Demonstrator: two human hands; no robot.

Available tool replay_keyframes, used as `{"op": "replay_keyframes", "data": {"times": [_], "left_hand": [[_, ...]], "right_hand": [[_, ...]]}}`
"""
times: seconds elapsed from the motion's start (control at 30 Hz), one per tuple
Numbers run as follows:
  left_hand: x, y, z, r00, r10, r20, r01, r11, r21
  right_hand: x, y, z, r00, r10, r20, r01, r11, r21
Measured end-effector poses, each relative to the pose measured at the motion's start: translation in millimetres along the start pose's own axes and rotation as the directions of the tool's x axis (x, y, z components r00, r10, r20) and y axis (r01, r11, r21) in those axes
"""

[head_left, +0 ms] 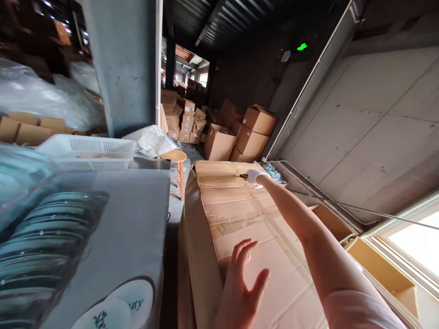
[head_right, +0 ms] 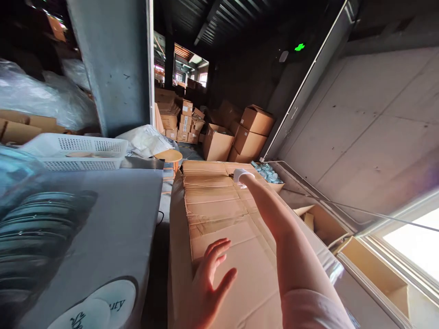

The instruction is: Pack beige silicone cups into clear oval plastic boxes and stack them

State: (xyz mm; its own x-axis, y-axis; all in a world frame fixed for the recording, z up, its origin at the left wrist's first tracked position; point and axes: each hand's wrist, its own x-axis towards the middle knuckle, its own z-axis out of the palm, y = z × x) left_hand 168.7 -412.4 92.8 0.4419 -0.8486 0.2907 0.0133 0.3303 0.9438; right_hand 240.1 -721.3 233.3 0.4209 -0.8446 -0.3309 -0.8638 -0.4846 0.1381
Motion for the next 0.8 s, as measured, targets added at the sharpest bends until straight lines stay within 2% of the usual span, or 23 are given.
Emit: {"op": "replay_keyframes", "data": {"times": [0.2,0.43,0.63,0.8], "left_hand": [[4.7,10.7,-3.9,1.000,0.018,0.007,-0.018,1.000,0.007],[13.0,7.2,-3.1,0.998,0.045,-0.044,-0.046,0.999,-0.018],[17.7,6.1,-6.5,0.997,0.035,-0.071,-0.035,0.999,-0.006],[20.3,4.7,-11.8,0.997,0.011,-0.080,-0.015,0.999,-0.045]], "right_hand": [[-29.3,6.5,16.3,1.000,0.003,0.016,-0.003,1.000,-0.026],[-61.9,31.2,34.5,0.997,0.028,0.072,-0.022,0.996,-0.083],[-123.1,45.2,49.3,0.990,0.015,0.142,-0.004,0.997,-0.072],[-188.4,73.7,51.2,0.983,0.012,0.182,-0.007,1.000,-0.029]]}}
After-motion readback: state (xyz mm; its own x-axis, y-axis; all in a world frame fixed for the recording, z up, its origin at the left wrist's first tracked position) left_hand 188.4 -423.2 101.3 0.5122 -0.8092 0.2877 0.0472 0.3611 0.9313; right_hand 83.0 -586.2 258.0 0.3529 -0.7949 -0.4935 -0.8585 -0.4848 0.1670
